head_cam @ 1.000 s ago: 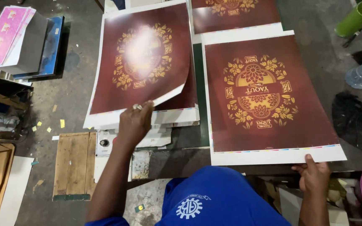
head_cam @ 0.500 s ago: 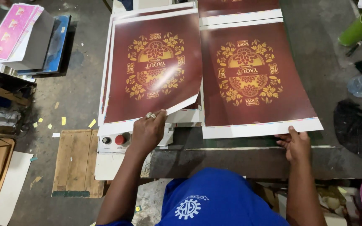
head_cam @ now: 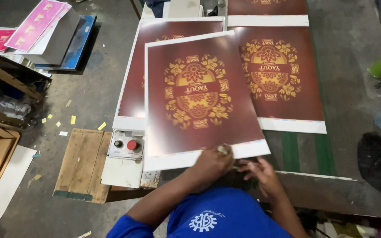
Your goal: The person repeatedly picks up large printed sheets from a machine output and stacks them on a pile. The person handles the sheets by hand, aligning them as they are added to the stack.
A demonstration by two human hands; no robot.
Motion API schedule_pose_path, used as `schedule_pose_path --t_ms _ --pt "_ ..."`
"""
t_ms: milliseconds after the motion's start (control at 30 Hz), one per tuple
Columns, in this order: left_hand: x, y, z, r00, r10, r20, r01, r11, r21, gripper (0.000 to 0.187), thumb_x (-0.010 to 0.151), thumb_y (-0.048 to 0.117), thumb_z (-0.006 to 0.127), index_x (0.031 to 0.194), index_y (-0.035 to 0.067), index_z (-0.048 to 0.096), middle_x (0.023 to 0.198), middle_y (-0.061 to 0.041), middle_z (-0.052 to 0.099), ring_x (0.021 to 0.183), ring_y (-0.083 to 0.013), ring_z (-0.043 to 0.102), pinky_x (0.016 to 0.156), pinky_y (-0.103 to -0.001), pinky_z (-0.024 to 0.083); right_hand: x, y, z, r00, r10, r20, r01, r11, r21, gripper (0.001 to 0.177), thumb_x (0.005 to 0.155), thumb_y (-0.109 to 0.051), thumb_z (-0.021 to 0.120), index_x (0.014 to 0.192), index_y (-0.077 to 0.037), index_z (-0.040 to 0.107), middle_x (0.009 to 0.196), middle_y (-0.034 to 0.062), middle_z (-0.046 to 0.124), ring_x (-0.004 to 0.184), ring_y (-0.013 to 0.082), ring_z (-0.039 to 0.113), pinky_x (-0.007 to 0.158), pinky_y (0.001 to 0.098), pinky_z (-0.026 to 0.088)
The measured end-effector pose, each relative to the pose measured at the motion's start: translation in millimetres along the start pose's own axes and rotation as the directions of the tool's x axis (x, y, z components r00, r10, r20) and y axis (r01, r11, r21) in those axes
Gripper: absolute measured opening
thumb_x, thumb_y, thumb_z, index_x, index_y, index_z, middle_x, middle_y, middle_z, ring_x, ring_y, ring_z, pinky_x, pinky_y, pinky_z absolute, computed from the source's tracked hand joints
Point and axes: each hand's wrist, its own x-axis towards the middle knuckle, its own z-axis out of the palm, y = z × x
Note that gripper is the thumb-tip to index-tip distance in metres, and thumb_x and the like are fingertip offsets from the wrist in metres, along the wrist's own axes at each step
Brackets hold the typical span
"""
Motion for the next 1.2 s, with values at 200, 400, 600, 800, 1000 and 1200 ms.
schedule_pose_path --t_ms 200,400,600,800,1000,1200 --pt "21.1 0.1 -12.2 0.995 0.054 -0.083 -0.066 0.986 -0.154 0.025 0.088 0.022 0.071 0.099 0.0 0.066 0.102 -0.019 0.073 0.086 -0.034 0.073 0.081 -0.044 0.058 6.5 8.2 -3.8 0.999 -0.014 0.039 0.005 0.977 0.213 0.029 0.104 -0.02 0.061 0.12 0.004 0.062 0.096 0.016 0.073 0.079 0.0237 0.071 0.063 0.0359 0.059" --pt "-17.6 -115.8 6.8 0.945 -0.268 0.187 0.237 0.956 0.175 0.032 0.095 0.028 0.07 0.112 0.002 0.073 0.098 -0.012 0.073 0.083 -0.0303 0.072 0.088 -0.047 0.058 -21.1 -7.9 -47.8 0.951 -0.132 -0.279 0.196 0.957 0.213 0.022 0.104 -0.015 0.06 0.124 -0.005 0.059 0.095 0.0119 0.071 0.075 0.0202 0.07 0.06 0.0334 0.058" --pt "-25.9 -169.5 -30.6 0.9 -0.307 0.311 0.229 0.937 0.264 0.076 0.08 0.055 0.074 0.134 0.004 0.059 0.144 -0.017 0.058 0.131 -0.0349 0.056 0.107 -0.05 0.045 -41.6 22.7 -123.9 0.87 -0.208 -0.447 0.339 0.91 0.237 0.03 0.105 -0.01 0.062 0.134 -0.004 0.056 0.1 0.01 0.07 0.075 0.0198 0.069 0.06 0.0324 0.057" --pt "-23.6 -172.2 -43.5 0.813 -0.309 0.494 0.176 0.939 0.296 0.068 0.086 0.049 0.072 0.135 0.003 0.06 0.149 -0.015 0.053 0.136 -0.0311 0.052 0.109 -0.045 0.043 -69.5 41.9 -174.2 0.832 -0.161 -0.531 0.301 0.935 0.188 0.029 0.108 -0.011 0.061 0.135 -0.002 0.056 0.102 0.0116 0.07 0.078 0.0212 0.07 0.063 0.0342 0.058" --pt "-36.0 -176.0 -63.1 0.952 -0.167 0.255 0.176 0.984 -0.011 0.029 0.096 0.023 0.068 0.12 0.008 0.072 0.115 -0.014 0.075 0.098 -0.029 0.071 0.083 -0.043 0.057 -88.3 54.9 -186.9 0.808 -0.126 -0.576 0.24 0.962 0.127 0.027 0.11 -0.012 0.062 0.133 -0.001 0.055 0.101 0.0123 0.069 0.081 0.0219 0.069 0.065 0.0349 0.057" --pt "-19.5 -129.4 -103.7 0.948 -0.296 -0.116 0.311 0.94 0.143 0.012 0.098 0.009 0.07 0.107 0.004 0.077 0.067 -0.012 0.07 0.054 -0.0239 0.065 0.051 -0.04 0.05 -96.2 48.8 -169.0 0.79 -0.109 -0.603 0.197 0.977 0.081 0.025 0.11 -0.011 0.06 0.132 -0.001 0.056 0.102 0.0137 0.069 0.081 0.023 0.07 0.065 0.0352 0.057"
